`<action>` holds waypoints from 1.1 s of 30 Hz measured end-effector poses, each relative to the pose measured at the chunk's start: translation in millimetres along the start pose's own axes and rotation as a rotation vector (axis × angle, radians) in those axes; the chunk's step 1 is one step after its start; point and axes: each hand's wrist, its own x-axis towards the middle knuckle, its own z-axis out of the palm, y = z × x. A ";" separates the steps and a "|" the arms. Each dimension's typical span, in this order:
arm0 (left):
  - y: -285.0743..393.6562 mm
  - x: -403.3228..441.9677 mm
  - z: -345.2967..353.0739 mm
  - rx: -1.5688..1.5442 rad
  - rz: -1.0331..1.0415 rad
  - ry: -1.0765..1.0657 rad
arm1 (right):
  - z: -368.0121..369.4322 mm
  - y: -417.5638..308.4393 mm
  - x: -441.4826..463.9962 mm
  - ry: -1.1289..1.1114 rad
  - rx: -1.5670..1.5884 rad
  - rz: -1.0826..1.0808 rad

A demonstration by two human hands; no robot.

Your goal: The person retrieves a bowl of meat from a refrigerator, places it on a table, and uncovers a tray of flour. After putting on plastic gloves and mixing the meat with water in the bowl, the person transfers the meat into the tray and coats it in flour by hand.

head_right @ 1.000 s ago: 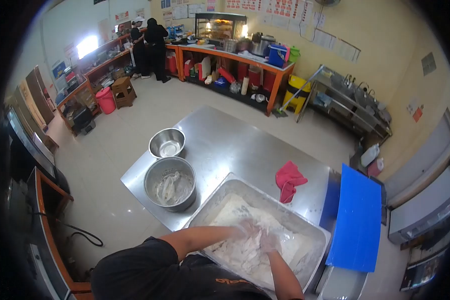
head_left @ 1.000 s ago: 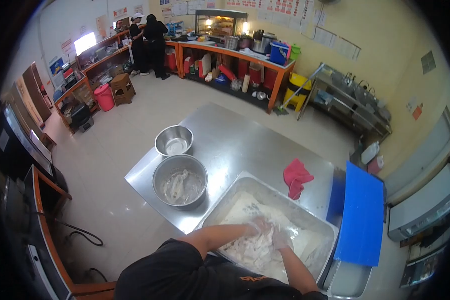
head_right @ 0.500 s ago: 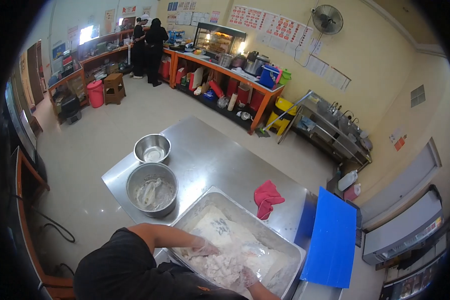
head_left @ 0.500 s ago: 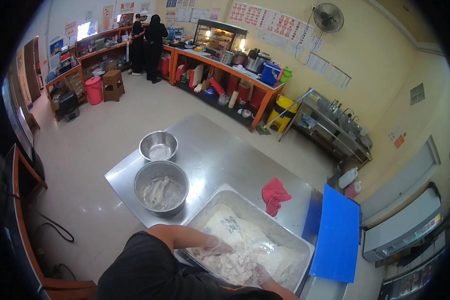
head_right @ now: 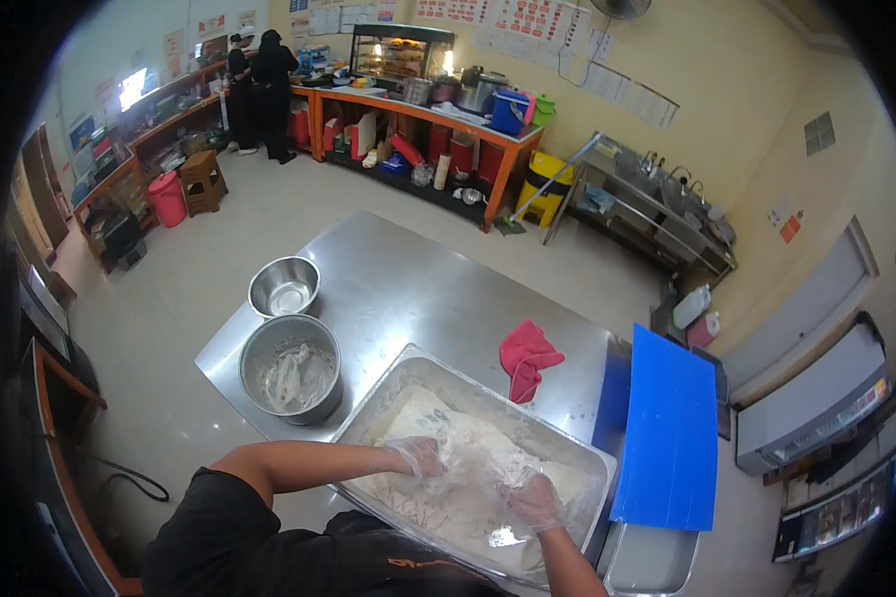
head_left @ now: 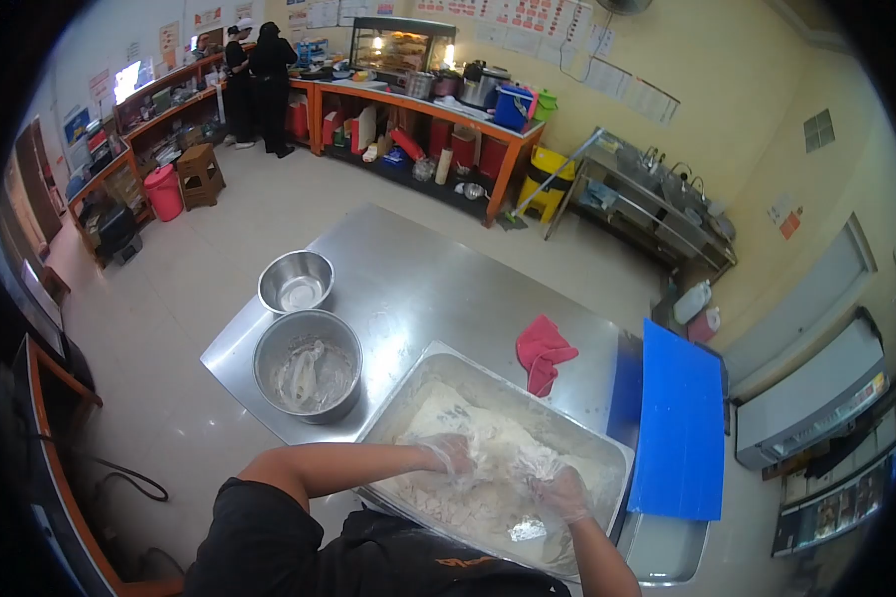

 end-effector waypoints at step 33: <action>-47.8 38.1 89.9 -0.901 -0.299 -0.588 | 47.2 40.6 11.6 -0.520 0.801 0.339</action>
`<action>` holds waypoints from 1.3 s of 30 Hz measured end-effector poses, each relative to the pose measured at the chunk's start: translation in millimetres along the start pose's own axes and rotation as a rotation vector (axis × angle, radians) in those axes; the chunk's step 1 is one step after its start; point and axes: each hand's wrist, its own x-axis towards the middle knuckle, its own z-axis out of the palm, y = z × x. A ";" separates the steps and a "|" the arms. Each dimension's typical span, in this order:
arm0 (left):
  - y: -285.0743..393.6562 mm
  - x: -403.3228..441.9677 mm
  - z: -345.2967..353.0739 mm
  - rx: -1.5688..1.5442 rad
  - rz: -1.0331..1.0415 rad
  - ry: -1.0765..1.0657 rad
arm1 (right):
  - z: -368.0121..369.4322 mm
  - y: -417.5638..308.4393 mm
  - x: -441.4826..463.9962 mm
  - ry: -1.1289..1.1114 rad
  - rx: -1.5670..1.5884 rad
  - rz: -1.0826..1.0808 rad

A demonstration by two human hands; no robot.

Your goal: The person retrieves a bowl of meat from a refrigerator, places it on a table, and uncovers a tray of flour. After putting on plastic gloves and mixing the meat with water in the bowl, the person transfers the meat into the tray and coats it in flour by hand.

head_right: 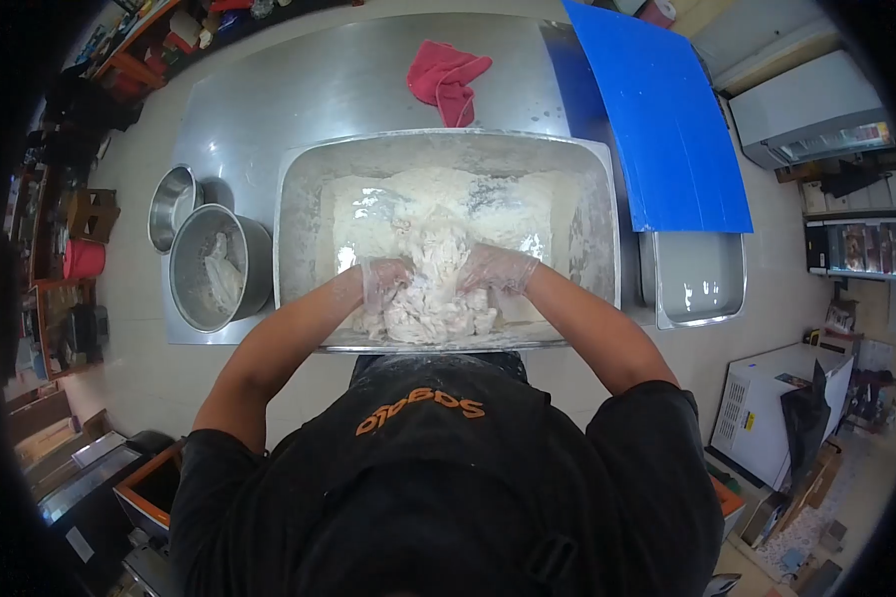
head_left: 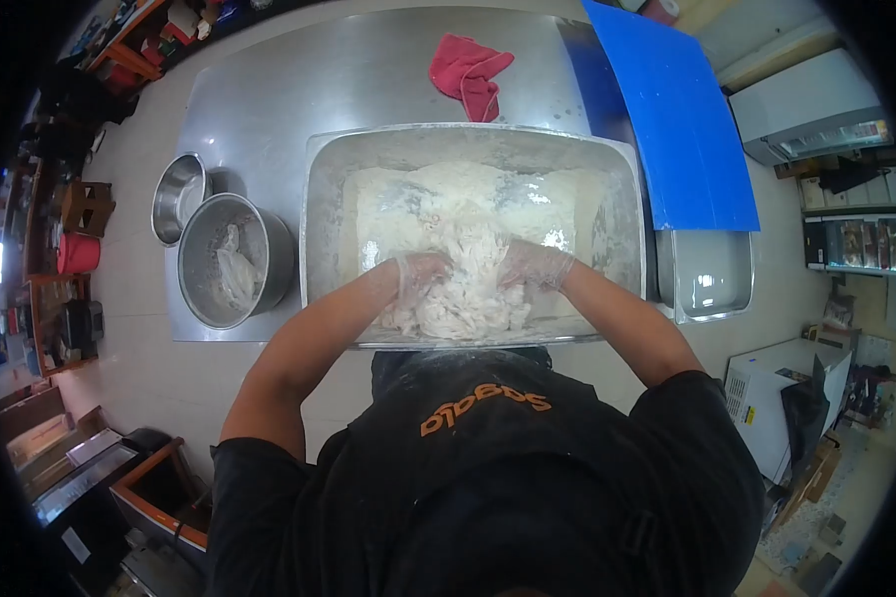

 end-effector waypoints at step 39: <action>41.7 -32.0 -73.5 0.795 -0.105 0.512 | -114.5 2.8 36.2 0.077 -0.757 0.389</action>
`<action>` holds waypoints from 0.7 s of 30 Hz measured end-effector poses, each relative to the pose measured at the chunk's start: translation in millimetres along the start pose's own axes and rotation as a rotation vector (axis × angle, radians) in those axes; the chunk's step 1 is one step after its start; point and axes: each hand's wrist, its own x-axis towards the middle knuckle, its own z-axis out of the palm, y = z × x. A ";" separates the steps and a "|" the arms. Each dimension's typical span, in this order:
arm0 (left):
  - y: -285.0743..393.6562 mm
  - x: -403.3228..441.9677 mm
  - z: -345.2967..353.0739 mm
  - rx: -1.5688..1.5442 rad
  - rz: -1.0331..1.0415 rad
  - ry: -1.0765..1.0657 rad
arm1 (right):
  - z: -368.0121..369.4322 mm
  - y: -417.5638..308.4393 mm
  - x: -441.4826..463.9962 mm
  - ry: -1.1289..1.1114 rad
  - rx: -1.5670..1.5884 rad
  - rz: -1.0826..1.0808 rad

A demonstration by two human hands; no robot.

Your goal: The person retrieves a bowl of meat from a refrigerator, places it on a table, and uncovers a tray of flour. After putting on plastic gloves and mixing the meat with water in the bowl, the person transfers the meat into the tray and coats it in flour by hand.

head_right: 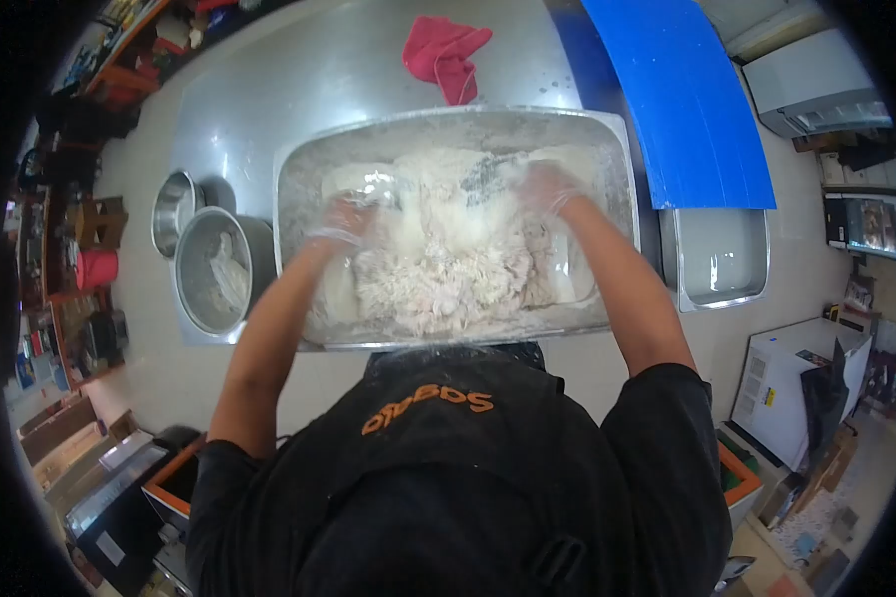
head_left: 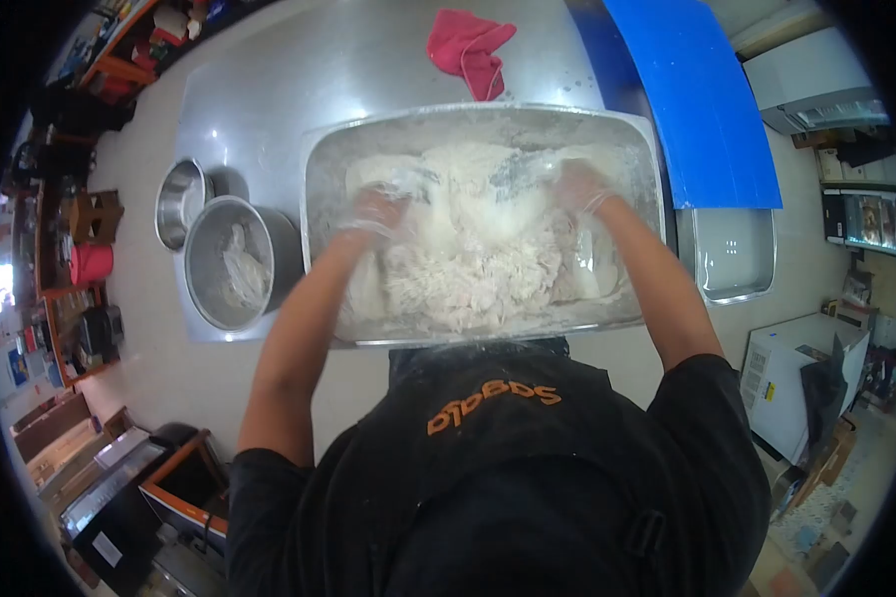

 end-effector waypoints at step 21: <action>55.7 -66.1 -28.1 -0.043 0.057 0.089 | 43.8 -90.7 -88.4 0.699 0.280 -0.388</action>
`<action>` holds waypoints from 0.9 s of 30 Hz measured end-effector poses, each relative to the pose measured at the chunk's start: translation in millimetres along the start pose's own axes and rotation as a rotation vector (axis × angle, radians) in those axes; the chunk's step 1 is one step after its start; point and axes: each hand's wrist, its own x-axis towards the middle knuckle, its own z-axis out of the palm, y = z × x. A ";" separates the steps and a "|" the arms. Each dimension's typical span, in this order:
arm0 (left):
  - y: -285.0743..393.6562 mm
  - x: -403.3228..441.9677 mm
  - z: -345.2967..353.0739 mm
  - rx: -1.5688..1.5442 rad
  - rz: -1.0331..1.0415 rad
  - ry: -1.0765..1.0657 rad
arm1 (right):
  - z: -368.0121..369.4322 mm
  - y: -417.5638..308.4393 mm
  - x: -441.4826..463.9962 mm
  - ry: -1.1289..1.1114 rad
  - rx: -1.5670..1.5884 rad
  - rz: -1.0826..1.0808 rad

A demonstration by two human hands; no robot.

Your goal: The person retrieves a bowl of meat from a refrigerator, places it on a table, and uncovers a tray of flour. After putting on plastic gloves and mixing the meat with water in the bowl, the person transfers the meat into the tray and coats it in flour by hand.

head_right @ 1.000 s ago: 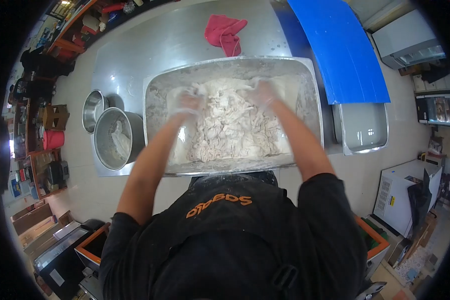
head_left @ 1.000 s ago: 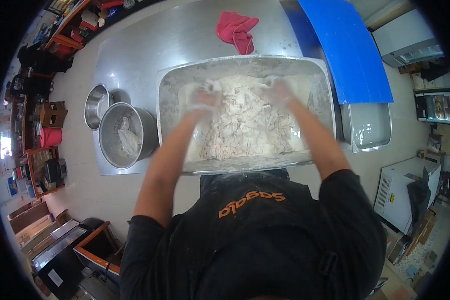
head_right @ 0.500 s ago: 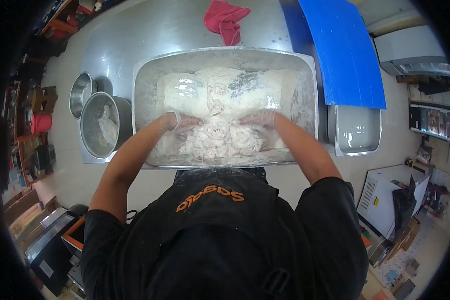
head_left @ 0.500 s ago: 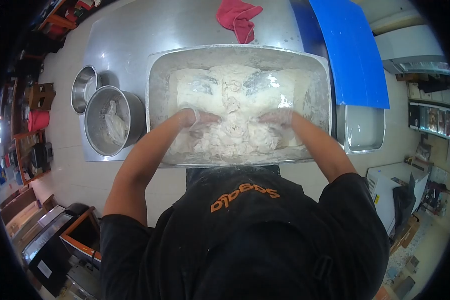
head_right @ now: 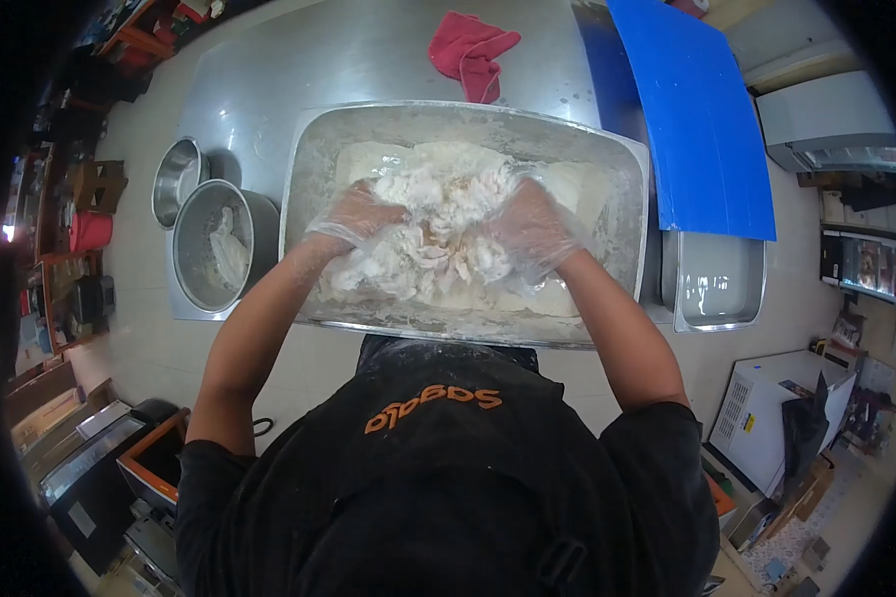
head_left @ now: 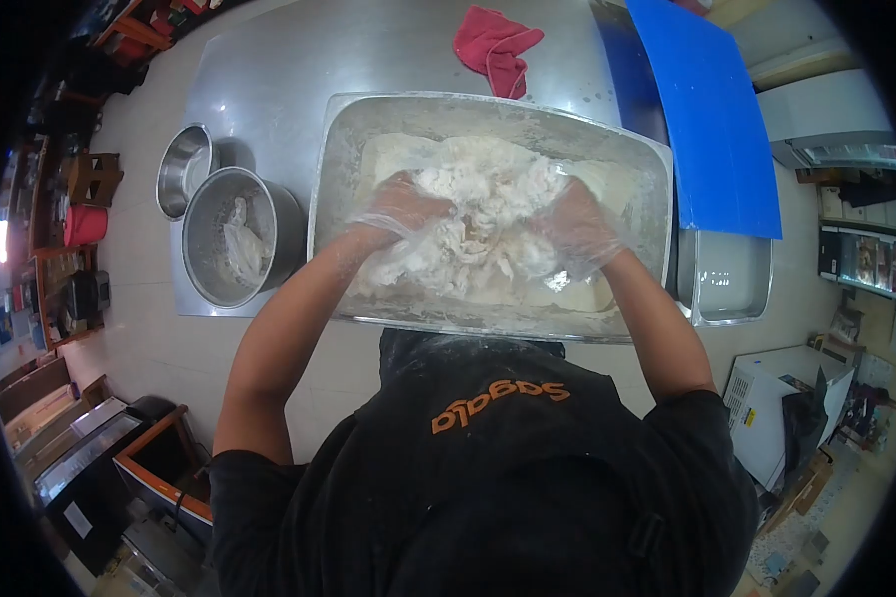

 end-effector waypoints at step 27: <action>-73.0 48.2 31.3 0.046 -0.178 -0.513 | 11.5 55.8 26.8 -0.714 -0.318 0.103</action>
